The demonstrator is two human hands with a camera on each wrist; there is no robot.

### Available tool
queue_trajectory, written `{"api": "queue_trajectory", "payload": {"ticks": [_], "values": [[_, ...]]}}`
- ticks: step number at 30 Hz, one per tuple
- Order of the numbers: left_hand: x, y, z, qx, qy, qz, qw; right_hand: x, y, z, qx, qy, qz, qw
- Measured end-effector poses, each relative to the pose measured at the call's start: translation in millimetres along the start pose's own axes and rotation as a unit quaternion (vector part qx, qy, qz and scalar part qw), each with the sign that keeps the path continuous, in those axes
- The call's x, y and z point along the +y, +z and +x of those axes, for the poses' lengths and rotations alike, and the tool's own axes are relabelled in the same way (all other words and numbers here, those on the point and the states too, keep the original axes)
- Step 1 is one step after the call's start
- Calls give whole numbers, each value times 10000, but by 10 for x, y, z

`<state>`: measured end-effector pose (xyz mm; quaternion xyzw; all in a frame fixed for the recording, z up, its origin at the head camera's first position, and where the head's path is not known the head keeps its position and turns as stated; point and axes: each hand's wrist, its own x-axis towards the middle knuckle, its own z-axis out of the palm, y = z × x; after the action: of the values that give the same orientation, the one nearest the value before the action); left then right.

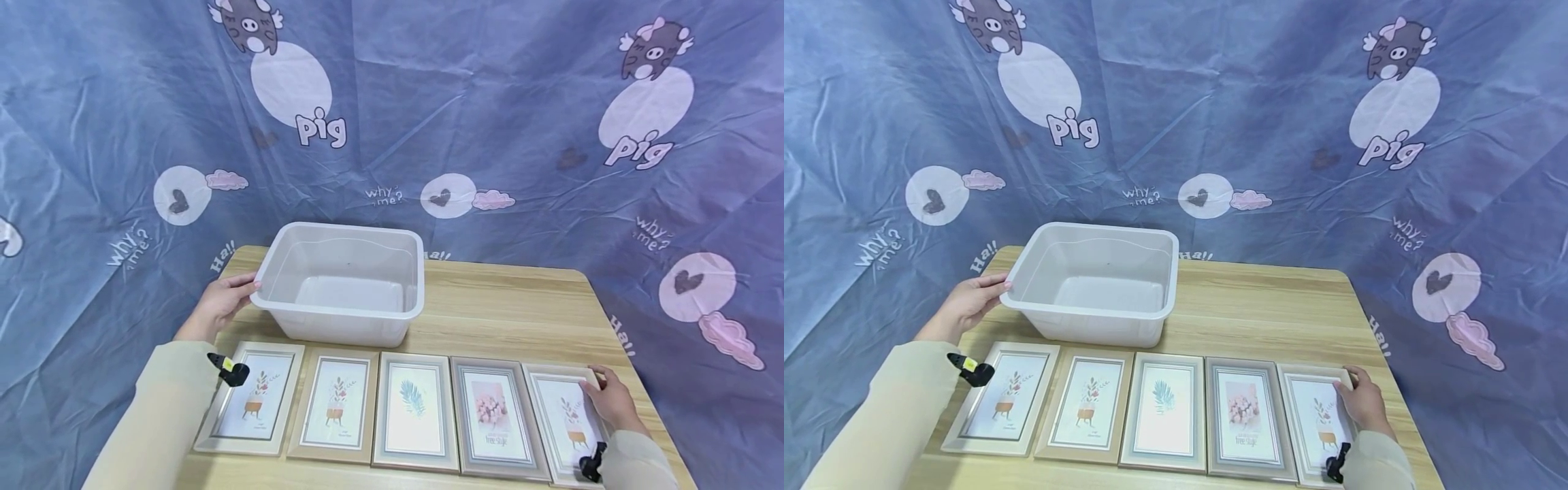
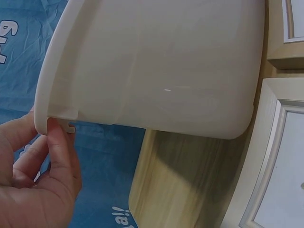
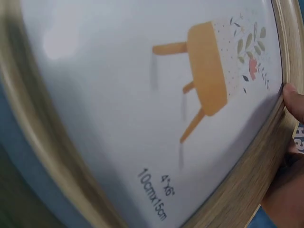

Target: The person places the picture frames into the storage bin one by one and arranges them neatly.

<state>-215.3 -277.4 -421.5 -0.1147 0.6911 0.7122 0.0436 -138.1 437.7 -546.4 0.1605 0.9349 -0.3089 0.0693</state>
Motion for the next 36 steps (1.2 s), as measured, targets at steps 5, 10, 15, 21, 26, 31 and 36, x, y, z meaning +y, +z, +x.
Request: {"api": "queue_trajectory", "payload": {"ticks": [5, 10, 15, 21, 26, 31, 36], "values": [[-14, 0, 11, -18, 35, -57, 10000, -46, 9, -22, 131, 75, 110, 9998], [-13, -3, 16, 7, -22, 60, 10000, -75, 2, -47, 304, -50, 116, 9995], [-14, 2, 9, 3, -7, 71, 10000, -55, -26, -26, 333, -152, 80, 9993], [-17, 5, 7, 0, 9, 89, 10000, -8, -98, 17, 424, -307, 46, 9986], [-21, 3, 10, 45, -76, 200, 9998, -30, -200, 36, 430, -283, 125, 9986], [-23, -1, 6, 61, -79, 213, 9997, -108, -353, 32, 368, -202, 259, 9988], [-25, -2, -2, 63, -83, 196, 9998, -144, -516, 15, 333, -480, 263, 9979]]}}
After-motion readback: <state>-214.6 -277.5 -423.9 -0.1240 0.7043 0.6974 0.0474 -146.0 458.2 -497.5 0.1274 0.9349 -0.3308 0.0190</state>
